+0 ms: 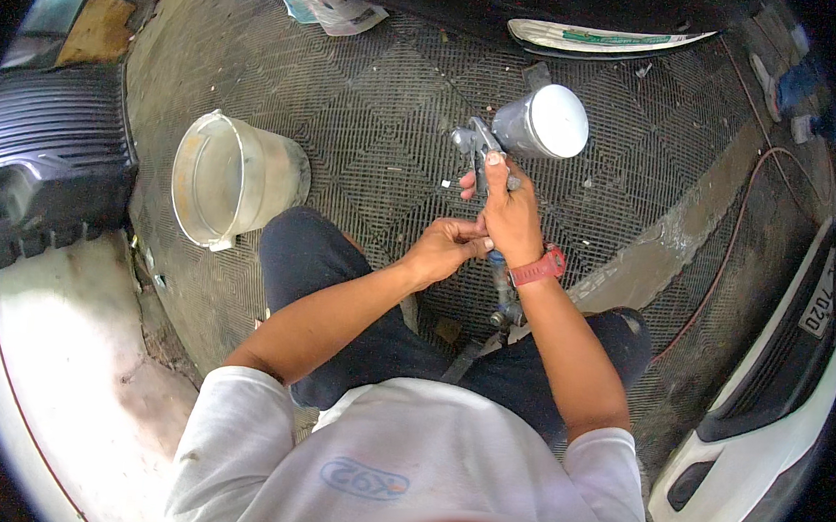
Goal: The person applies masking tape to a car bumper, then uses a spray gun to paint the bumper. The person also handles a roll of tape and a paint can during the process.
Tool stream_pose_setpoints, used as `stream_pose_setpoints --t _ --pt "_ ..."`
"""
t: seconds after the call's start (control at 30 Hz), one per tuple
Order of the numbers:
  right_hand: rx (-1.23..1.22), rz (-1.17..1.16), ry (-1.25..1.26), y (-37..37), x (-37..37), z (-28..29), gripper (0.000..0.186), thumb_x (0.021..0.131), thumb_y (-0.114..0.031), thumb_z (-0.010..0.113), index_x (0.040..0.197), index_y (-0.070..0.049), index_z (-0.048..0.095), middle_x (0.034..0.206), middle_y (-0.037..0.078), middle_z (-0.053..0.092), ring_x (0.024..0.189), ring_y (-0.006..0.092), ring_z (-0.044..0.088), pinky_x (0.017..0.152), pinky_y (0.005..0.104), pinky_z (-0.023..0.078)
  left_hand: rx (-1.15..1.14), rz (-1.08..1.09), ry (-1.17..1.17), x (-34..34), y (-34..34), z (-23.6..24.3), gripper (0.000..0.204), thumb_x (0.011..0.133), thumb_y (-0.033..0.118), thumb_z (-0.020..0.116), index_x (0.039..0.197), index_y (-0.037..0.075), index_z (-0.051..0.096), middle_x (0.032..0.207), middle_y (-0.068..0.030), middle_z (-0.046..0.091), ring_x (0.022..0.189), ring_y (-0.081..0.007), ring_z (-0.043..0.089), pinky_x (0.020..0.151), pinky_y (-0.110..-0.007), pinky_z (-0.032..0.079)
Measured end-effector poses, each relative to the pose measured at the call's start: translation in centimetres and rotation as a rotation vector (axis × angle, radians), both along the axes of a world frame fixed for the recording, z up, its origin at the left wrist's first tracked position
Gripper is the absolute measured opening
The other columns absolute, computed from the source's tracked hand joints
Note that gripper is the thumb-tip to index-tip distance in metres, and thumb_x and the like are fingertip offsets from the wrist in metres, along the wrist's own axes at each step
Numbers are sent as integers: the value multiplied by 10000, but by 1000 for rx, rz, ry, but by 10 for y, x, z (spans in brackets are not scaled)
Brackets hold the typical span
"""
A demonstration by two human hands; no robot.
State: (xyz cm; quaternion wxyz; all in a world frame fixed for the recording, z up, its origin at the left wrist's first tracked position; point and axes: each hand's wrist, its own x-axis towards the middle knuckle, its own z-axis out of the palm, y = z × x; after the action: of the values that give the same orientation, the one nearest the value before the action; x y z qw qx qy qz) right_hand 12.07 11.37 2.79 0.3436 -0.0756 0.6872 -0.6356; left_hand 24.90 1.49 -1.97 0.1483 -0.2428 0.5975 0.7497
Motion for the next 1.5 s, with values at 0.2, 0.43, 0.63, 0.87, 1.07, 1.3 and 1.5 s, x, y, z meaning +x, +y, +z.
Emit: stream_pose_setpoints --t 0.2,0.43,0.63,0.87,1.07,1.3,1.5 --pt "-94 45 122 -19 7 4 655 1148 -597 479 1112 3 739 886 87 768 587 132 617 541 316 492 -87 152 1 15 4 12 253 1067 96 727 1295 2 787 1155 -43 806 1006 -96 675 933 -297 544" --pt "-212 196 53 -49 34 7 557 1156 -508 519 1396 -29 671 925 116 785 784 193 729 688 352 566 -335 310 -36 55 3 51 306 1072 85 690 1343 -50 730 1221 -83 797 1099 -130 688 996 -327 541" --pt "-226 190 81 -51 39 3 634 1167 -529 484 1582 -59 574 1104 135 803 848 167 761 526 296 575 -961 522 13 53 -17 88 438 1100 160 630 1500 -18 623 1429 -211 711 1339 -346 661 1156 -437 488" --pt "-253 19 162 1 -5 48 619 1199 -498 378 1495 -2 601 1302 164 760 1100 199 753 551 284 581 -1647 321 390 -51 -91 92 537 1058 205 691 1564 72 570 1552 -190 611 1492 -394 509 1287 -498 361" --pt "-373 -257 289 55 -35 99 643 1197 -514 358 1333 32 671 1147 150 786 939 201 760 559 294 549 -2070 -250 895 -175 -122 160 663 1042 347 655 1632 132 443 1652 -143 428 1530 -358 378 1300 -560 262" --pt "-223 -392 396 77 -19 132 757 1165 -613 337 1275 35 712 1116 150 796 903 192 746 555 290 533 -2216 -774 1366 -306 -127 224 773 1099 528 531 1743 160 314 1837 -44 243 1711 -248 143 1394 -584 44" --pt "94 -313 737 71 -15 179 692 1147 -583 479 1465 -1 678 1054 121 797 922 166 745 627 323 559 -2137 -811 1581 -310 -129 188 672 1066 404 596 1678 172 448 1775 -9 375 1676 -243 256 1389 -538 124"
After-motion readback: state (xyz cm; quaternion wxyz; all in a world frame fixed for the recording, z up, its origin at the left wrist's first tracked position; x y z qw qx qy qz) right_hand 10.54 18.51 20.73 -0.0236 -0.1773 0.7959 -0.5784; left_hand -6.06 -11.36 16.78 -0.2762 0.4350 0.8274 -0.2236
